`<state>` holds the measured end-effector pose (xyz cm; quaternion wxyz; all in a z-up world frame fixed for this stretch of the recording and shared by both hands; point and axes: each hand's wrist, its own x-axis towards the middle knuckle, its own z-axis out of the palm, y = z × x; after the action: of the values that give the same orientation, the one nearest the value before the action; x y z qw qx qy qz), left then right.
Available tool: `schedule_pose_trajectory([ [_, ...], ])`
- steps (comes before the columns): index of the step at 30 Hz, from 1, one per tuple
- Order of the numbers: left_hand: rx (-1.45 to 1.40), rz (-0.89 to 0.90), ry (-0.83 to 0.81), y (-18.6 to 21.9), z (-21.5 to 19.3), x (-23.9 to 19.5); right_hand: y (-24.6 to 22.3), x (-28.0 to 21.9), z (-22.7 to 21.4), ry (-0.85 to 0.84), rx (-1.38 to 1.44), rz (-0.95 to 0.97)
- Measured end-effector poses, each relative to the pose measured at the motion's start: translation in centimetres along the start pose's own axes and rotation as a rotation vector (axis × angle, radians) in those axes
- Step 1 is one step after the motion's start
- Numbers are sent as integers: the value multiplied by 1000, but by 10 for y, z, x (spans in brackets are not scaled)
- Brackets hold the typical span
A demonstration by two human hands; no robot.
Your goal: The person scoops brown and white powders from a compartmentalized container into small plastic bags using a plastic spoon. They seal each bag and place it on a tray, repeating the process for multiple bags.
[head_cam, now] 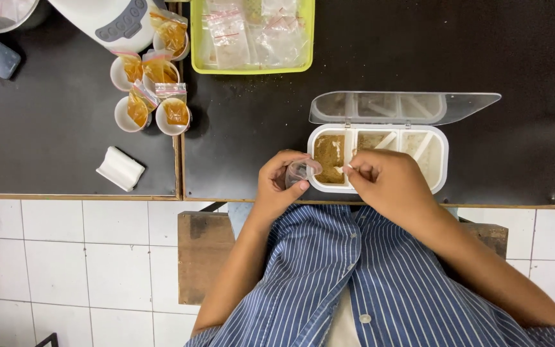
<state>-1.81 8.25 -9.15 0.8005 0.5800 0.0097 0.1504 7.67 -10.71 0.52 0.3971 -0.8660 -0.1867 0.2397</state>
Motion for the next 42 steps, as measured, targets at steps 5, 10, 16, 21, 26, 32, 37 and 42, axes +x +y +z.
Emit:
schedule_pose_trajectory([
  [5, 3, 23, -13, -10, -9, -2, -7, -11, -2, -1, 66, 105],
  [10, -41, 25, -36, 2, -2, -1, -11, -17, -6, 7, 120, 184],
  [16, 117, 103, -26, 24, 7, 5, -14, -22, -17, 46, 191, 230],
  [21, 292, 160, 7, 26, 7, 10, 0, -33, -25, 78, 271, 284],
  [26, 282, 139, 37, 12, 1, 14, 21, -37, -28, 132, 388, 241],
  [32, 234, 116, 10, 2, -4, 13, 30, -41, -27, 159, 462, 237],
  [37, 250, 122, -22, 1, -6, 14, 28, -39, -25, 171, 475, 220],
  [42, 271, 121, -58, 9, 0, 16, 26, -38, -24, 177, 468, 228],
])
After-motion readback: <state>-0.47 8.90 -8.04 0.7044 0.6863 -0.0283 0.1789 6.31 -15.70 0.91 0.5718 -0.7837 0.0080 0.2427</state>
